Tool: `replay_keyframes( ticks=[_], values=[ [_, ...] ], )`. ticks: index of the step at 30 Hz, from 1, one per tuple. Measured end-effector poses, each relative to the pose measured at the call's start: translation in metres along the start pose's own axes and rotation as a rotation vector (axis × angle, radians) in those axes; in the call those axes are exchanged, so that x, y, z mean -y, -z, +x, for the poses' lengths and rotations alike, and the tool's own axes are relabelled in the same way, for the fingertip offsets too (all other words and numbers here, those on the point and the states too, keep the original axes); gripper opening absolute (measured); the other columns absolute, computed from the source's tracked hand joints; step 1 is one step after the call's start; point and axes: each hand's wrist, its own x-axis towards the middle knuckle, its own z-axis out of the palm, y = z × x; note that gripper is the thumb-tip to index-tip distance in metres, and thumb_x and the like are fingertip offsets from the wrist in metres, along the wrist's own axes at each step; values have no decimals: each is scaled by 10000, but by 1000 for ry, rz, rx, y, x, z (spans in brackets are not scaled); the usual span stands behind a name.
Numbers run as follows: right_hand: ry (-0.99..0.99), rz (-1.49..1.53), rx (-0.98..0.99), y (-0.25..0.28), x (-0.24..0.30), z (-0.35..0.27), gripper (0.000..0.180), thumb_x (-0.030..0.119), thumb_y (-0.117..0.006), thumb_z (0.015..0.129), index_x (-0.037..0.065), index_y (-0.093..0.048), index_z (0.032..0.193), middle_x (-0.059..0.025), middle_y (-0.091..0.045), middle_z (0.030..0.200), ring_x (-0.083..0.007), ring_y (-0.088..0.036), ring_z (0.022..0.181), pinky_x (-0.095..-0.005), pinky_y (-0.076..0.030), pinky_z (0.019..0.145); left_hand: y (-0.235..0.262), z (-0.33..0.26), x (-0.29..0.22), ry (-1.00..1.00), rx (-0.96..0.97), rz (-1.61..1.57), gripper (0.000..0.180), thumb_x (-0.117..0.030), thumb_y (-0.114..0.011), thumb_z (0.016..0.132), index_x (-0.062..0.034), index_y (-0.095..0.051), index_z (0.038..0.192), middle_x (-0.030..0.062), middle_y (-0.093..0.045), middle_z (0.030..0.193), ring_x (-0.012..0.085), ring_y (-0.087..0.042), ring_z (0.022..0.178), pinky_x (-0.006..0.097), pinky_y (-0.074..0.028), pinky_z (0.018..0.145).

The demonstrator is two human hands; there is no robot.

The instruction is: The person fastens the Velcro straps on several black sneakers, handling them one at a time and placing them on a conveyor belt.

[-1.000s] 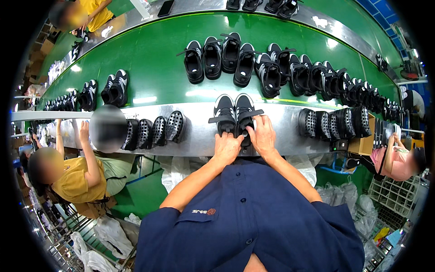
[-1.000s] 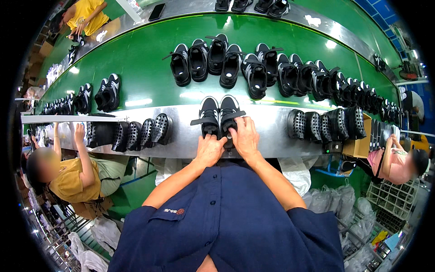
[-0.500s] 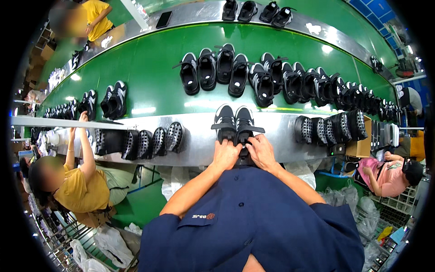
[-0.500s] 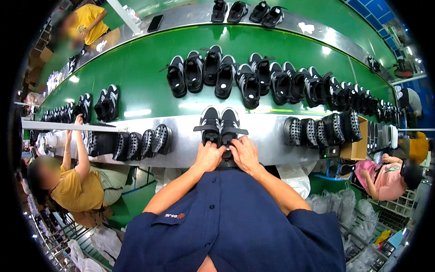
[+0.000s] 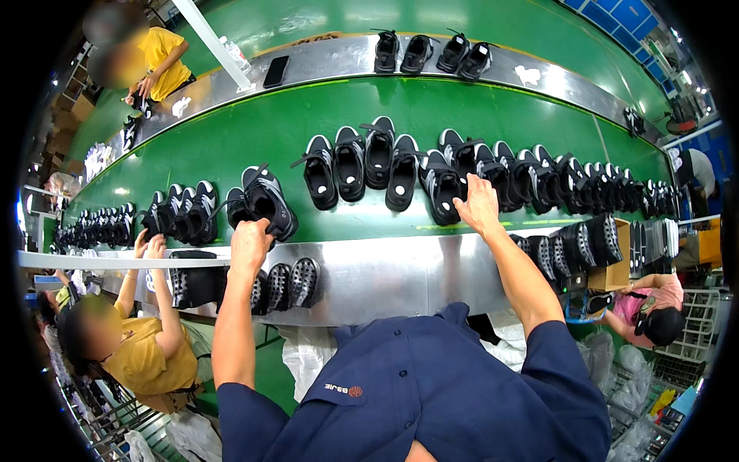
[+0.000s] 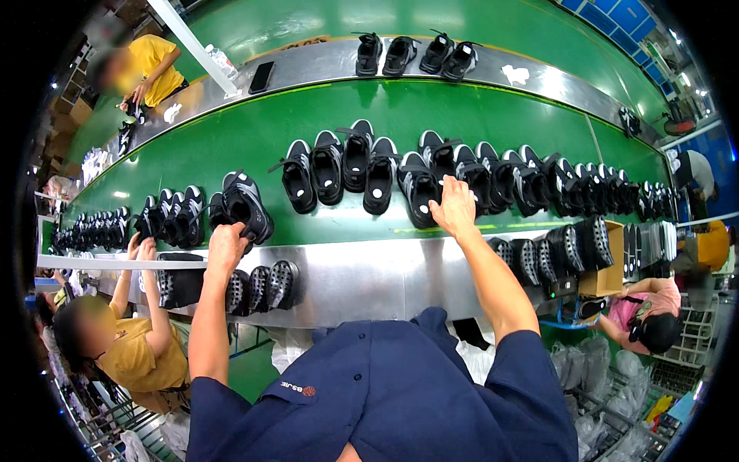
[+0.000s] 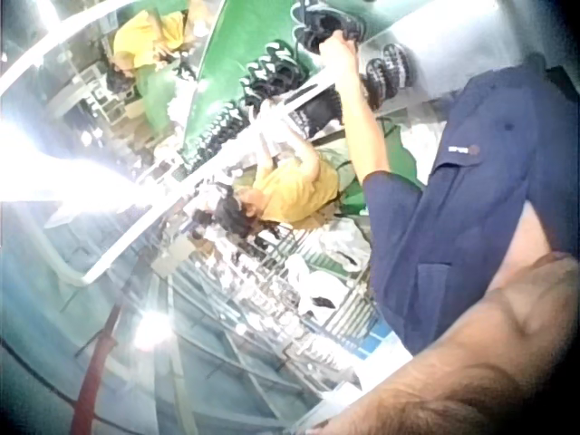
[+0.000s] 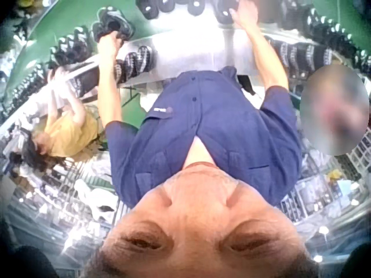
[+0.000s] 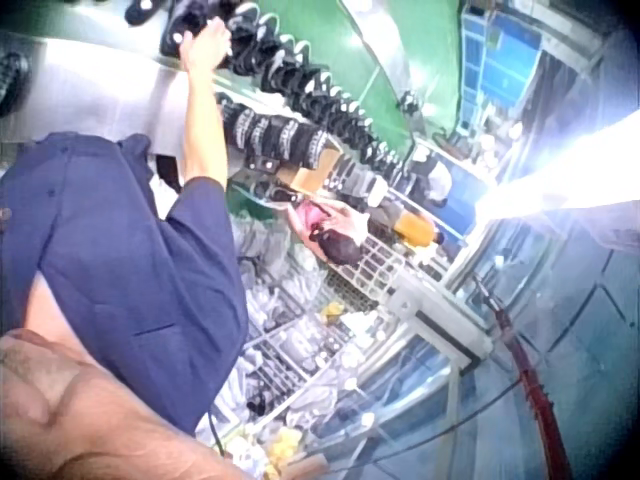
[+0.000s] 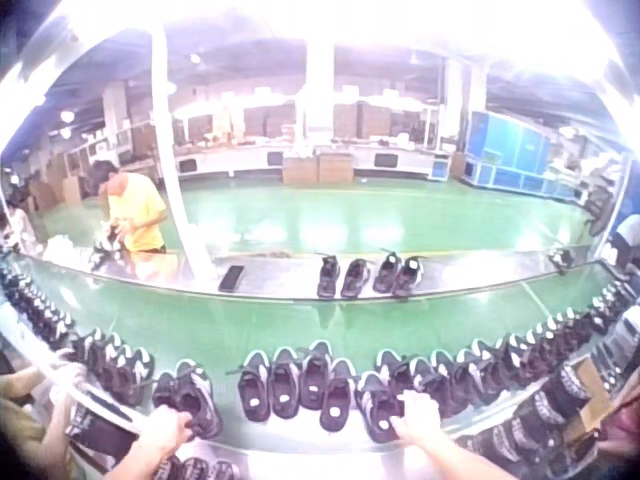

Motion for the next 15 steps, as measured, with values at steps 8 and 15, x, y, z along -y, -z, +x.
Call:
replay_keyframes(
  ticks=[8,15],
  values=[
    [-96,-398,254,-43,-2,69,354,346,-753,831,65,-644,1015,-126,-763,887,-339,-660,1055,-461,-540,818,-82,43,104,149,94,317,256,-165,-744,830,-163,-757,1085,119,-696,1055,332,-626,1089,515,-543,858],
    [-233,-392,40,10,34,116,445,345,-785,842,33,-609,1106,-172,-723,1028,-370,-657,1012,-514,-506,840,-44,63,-33,-183,70,-99,565,-287,-846,807,-201,-638,1325,173,-641,1207,374,-582,1208,537,-539,933]
  ],
)
